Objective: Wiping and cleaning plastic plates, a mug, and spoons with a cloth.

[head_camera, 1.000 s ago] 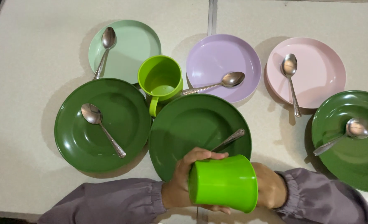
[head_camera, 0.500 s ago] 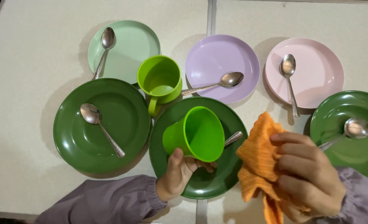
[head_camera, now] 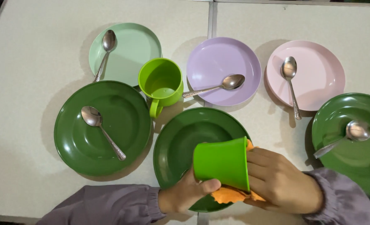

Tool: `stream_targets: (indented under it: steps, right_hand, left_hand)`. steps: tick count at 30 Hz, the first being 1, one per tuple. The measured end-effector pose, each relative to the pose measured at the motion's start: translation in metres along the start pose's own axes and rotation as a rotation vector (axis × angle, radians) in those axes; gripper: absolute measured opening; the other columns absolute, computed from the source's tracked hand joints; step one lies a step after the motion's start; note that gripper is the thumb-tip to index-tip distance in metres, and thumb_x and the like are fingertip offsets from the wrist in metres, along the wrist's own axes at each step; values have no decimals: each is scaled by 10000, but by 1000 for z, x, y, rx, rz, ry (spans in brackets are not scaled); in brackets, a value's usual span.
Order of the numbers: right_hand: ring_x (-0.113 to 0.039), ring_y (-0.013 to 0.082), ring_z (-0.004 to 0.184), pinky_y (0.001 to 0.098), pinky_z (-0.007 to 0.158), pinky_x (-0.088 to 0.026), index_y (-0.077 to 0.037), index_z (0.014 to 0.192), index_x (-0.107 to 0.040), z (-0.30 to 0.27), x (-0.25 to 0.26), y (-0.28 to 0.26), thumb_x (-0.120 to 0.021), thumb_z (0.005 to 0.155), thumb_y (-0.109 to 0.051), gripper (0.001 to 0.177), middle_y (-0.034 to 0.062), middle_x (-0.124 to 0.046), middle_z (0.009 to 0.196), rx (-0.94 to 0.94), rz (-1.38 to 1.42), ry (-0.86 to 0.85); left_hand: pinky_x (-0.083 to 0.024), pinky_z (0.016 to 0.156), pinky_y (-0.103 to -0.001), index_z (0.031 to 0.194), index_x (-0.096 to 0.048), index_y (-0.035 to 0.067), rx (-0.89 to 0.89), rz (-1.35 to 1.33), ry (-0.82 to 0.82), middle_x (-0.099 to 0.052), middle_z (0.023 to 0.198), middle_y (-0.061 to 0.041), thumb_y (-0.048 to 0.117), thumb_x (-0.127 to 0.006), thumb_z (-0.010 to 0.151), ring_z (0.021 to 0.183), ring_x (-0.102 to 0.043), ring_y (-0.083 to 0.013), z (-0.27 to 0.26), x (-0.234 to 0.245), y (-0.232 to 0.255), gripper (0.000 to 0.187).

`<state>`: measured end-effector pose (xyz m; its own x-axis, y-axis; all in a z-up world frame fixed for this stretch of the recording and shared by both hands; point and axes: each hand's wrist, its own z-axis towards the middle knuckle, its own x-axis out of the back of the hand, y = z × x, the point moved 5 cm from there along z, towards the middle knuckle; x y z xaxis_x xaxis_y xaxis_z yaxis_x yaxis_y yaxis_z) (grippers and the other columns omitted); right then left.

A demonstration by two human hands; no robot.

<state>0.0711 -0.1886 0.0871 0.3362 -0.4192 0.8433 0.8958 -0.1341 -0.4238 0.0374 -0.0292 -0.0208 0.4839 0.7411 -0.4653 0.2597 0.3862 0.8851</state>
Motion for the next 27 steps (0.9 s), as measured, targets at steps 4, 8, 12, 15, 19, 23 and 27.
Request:
stream_targets:
  steps: [4,8,12,15,19,23,27]
  right_hand:
    - [-594,334,717,432,679,-530,-8,858,-594,-2,47,-16,-411,1050,-218,338,133,-622,845,-2,-75,19]
    - [-736,278,992,439,883,-584,-63,926,-702,-27,74,1,-651,936,-218,163,72,-758,1046,-179,-554,53]
    - [-701,239,953,381,759,-509,-170,974,-673,-38,78,28,-560,1039,-206,135,-29,-694,940,-396,-949,-61]
    - [-633,227,867,368,763,-482,-209,898,-583,-45,75,50,-576,1096,-265,206,-44,-602,852,-464,-1092,-139]
    - [-640,211,866,371,724,-458,-267,910,-603,-55,65,68,-669,961,-265,83,-94,-613,837,-463,-1087,-225]
    - [-630,223,881,376,758,-476,-295,873,-583,-56,53,81,-608,927,-304,61,-89,-600,827,-490,-1091,-371]
    - [-639,223,891,383,752,-480,-304,816,-573,-59,44,93,-605,923,-371,130,-100,-612,825,-531,-1099,-377]
  left_hand:
    - [-144,1277,-448,1604,35,38,2,305,-62,-234,1662,-171,474,-516,1017,1557,-208,-296,-3,-17,35,915]
    - [-460,943,-395,1602,95,85,-46,466,-105,-434,1546,-192,408,-494,1035,1161,-561,-263,-7,-26,41,879]
    - [-381,970,-565,1547,-373,115,22,1002,-345,-563,1449,-172,404,-515,961,1260,-482,-389,-11,-35,19,668]
    - [-446,873,-441,1469,-542,71,-531,1296,-279,-581,1424,-146,79,-728,910,1087,-644,-331,-23,-43,17,590]
    - [-458,848,-376,1279,-688,71,-703,1355,-217,-695,1247,-88,127,-622,1107,963,-705,-255,-22,-54,41,192]
    - [-511,855,-358,1285,-693,87,-810,1347,-257,-698,1277,-66,72,-546,1135,1020,-724,-244,-29,-51,37,210]
    - [-507,824,-333,1297,-731,84,-870,1373,-297,-695,1287,-38,40,-548,1154,1053,-692,-237,-32,-53,37,237]
